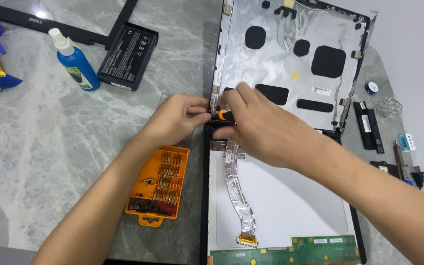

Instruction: The person works on a disassembled laptop, using a screwdriver to remove screws from the screen bezel and hinge area. They also use tweezers to handle small components and manipulate ribbon cables and connectors near the display panel.

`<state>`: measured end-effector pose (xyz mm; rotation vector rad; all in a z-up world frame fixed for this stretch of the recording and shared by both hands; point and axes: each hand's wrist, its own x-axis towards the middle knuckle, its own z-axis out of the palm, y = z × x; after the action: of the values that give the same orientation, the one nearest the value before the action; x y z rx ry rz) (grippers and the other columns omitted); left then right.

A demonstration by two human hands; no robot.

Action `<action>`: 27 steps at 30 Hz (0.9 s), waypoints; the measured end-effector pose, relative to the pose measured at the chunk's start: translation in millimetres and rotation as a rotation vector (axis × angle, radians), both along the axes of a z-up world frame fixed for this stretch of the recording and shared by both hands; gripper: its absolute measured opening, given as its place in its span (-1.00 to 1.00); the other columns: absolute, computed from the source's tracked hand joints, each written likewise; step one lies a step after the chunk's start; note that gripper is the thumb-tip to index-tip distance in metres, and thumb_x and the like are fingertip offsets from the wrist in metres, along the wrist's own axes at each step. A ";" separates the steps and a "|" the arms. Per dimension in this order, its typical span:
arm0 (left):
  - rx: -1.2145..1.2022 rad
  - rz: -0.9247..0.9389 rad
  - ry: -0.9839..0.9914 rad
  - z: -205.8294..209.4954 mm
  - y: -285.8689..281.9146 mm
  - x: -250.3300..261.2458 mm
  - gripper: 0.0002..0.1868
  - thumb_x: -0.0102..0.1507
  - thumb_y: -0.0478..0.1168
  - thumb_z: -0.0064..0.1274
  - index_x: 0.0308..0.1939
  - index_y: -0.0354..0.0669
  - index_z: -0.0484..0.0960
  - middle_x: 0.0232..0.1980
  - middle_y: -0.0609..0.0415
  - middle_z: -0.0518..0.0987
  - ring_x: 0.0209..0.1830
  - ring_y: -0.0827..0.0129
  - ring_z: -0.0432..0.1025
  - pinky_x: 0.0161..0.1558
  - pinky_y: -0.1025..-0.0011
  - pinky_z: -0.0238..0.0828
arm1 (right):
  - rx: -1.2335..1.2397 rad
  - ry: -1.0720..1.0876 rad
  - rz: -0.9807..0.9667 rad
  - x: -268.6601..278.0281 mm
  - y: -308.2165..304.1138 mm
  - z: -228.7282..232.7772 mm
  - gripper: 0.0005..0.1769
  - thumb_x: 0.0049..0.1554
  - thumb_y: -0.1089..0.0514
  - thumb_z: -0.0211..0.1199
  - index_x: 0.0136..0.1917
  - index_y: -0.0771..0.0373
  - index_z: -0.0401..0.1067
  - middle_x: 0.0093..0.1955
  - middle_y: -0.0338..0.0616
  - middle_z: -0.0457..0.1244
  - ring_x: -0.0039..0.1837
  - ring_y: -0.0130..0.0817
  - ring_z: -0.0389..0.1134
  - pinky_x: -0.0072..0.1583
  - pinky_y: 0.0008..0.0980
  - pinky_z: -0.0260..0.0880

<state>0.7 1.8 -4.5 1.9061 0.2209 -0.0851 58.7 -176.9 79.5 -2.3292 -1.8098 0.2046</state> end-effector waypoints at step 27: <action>0.028 -0.006 0.041 -7.9 2.7 4.1 -0.41 0.14 -0.09 0.06 0.22 -0.23 0.42 0.17 -0.11 0.52 0.19 0.27 0.45 0.11 0.43 0.39 | 0.008 -0.428 -0.062 3.7 -3.8 -20.1 -0.73 0.31 0.05 -0.05 -0.17 0.22 0.11 -0.53 -0.17 0.06 -0.61 -0.05 0.00 -0.59 -0.16 -0.12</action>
<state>4.8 4.5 -12.4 1.9345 0.2450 -0.1260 62.5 -180.7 59.4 -2.5660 -1.8983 -0.3361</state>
